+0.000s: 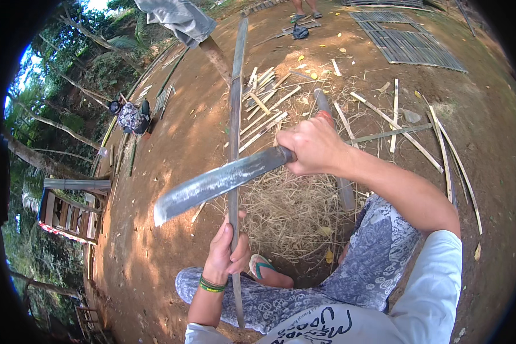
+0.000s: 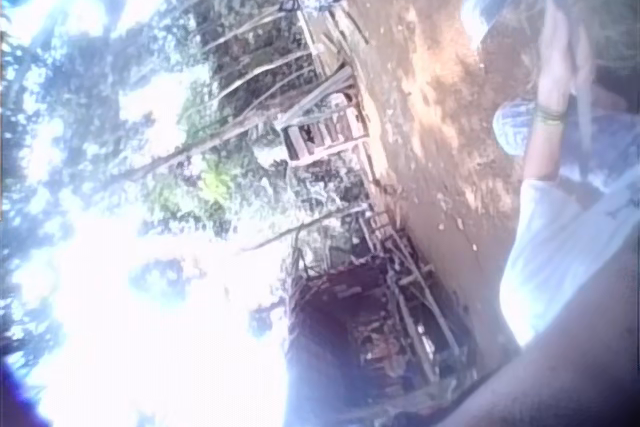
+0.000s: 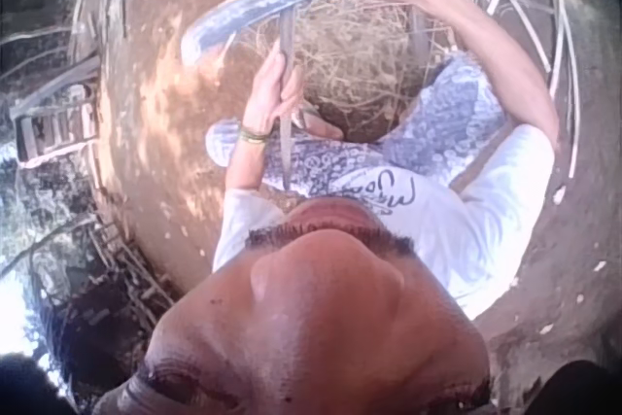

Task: The person sits on the ground and uses a machete to split long bamboo poles into thin strips. They hold the bamboo vertically and strike it with the blade to separate the material, occasionally inspecting the resulting strips.

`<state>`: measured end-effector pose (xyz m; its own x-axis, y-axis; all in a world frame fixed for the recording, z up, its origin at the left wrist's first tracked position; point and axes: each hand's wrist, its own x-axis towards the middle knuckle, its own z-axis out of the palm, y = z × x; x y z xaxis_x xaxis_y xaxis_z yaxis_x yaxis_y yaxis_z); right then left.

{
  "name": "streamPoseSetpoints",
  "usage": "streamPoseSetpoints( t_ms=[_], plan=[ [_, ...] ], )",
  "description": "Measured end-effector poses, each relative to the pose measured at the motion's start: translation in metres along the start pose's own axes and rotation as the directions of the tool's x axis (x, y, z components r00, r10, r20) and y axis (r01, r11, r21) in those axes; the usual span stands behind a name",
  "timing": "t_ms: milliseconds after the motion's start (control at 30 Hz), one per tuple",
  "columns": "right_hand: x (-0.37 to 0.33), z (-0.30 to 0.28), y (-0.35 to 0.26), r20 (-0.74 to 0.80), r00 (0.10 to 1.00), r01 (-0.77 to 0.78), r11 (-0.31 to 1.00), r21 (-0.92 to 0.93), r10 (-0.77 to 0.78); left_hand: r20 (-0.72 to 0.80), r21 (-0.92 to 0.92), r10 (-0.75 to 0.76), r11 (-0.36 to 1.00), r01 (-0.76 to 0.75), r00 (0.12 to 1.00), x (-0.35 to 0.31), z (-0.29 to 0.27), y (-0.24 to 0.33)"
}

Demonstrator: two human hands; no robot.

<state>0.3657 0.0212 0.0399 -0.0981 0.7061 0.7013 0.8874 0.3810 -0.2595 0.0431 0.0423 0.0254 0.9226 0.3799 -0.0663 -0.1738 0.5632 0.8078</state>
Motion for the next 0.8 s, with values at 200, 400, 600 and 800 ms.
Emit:
streamPoseSetpoints(
  t_ms=[200, 400, 600, 800],
  plan=[
    [0.014, -0.030, 0.024, -0.104, 0.886, -0.442, 0.891, 0.108, 0.452, -0.012, -0.075, -0.096, 0.993, 0.095, 0.995, -0.034, -0.002, -0.007],
    [0.009, -0.026, 0.033, -0.119, 0.973, -0.204, 0.978, -0.032, 0.199, 0.006, -0.072, -0.118, 0.990, 0.118, 0.993, -0.052, -0.008, -0.012],
    [0.001, -0.016, 0.035, -0.024, 0.974, -0.223, 0.974, 0.043, 0.224, -0.045, -0.045, -0.145, 0.989, 0.143, 0.988, -0.073, -0.013, -0.017],
    [0.004, -0.036, 0.094, -0.177, 0.721, -0.655, 0.742, 0.143, 0.670, 0.003, 0.026, -0.163, 0.986, 0.163, 0.987, -0.102, -0.016, -0.020]
  ],
)
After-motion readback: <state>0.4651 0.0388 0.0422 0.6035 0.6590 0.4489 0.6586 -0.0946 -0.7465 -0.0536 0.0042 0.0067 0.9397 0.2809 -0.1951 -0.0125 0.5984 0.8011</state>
